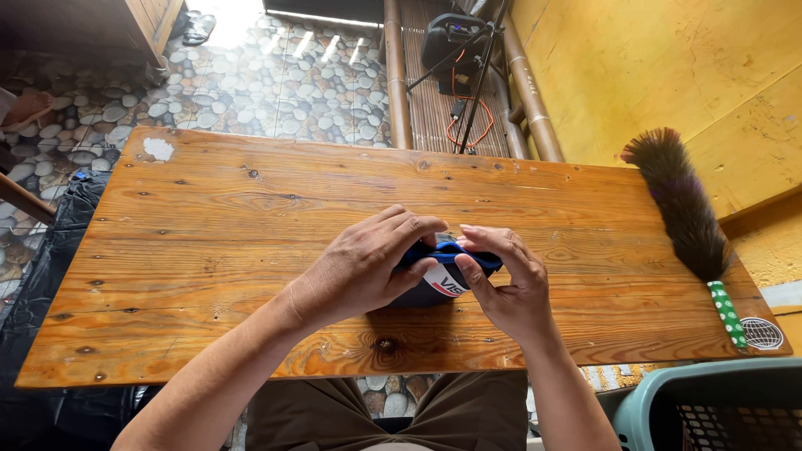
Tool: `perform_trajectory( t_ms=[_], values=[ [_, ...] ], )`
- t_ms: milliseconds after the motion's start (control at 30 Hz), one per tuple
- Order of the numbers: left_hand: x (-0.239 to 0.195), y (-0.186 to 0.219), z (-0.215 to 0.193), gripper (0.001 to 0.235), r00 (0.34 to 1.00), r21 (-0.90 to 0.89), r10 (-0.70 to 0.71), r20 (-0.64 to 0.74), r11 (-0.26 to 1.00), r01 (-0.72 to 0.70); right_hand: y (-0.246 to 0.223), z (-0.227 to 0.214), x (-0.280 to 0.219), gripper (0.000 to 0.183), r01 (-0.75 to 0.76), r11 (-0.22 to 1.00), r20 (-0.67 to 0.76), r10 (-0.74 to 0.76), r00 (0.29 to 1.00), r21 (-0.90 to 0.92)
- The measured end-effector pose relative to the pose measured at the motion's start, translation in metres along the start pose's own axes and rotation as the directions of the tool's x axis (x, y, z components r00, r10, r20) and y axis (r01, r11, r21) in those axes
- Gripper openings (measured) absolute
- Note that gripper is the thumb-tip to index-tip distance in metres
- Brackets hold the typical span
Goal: The person folds a black fabric bag on a wooden table, places it into a larger black bag with a blue zipper, and zips it closed. They then use a feather duster to wipe the table surface and place the packed bag into a plastic basket.
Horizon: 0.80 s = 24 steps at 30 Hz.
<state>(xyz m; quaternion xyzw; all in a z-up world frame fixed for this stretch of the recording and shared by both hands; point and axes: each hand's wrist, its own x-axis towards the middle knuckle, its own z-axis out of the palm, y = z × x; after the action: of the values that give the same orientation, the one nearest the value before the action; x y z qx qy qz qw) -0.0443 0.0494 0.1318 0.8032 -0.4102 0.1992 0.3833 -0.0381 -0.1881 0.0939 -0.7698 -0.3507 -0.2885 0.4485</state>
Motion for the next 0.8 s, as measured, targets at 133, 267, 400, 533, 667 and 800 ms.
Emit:
perform_trajectory(
  t_ms=[133, 267, 400, 533, 667, 800],
  values=[
    [-0.001, -0.004, 0.009, 0.027, 0.999, -0.001, -0.011, -0.040, 1.000, 0.011, -0.011, -0.007, 0.014, 0.039, -0.004, 0.998, 0.102, 0.011, 0.995, -0.067],
    [0.001, -0.002, 0.007, 0.023, 0.999, -0.019, 0.006, -0.053, 1.000, -0.007, -0.018, -0.011, 0.028, 0.034, 0.024, 0.990, 0.232, 0.009, 0.973, -0.138],
    [-0.003, -0.003, 0.007, 0.020, 0.998, -0.016, 0.004, -0.068, 1.000, -0.005, -0.018, -0.010, 0.034, 0.024, 0.066, 0.985, 0.287, -0.019, 0.958, -0.157],
    [-0.011, -0.010, 0.003, 0.034, 0.989, 0.040, -0.037, -0.141, 0.998, 0.043, -0.013, -0.007, 0.030, 0.015, 0.087, 0.987, 0.245, -0.051, 0.968, -0.138],
    [-0.016, -0.017, -0.004, 0.027, 0.988, -0.016, -0.026, -0.152, 1.000, 0.024, -0.012, -0.006, 0.026, 0.014, 0.062, 0.990, 0.230, -0.032, 0.973, -0.127],
    [-0.016, -0.017, -0.013, 0.008, 0.988, 0.051, 0.043, -0.151, 0.998, -0.036, -0.013, -0.005, 0.028, 0.014, 0.034, 0.993, 0.233, -0.006, 0.973, -0.116]
  ],
)
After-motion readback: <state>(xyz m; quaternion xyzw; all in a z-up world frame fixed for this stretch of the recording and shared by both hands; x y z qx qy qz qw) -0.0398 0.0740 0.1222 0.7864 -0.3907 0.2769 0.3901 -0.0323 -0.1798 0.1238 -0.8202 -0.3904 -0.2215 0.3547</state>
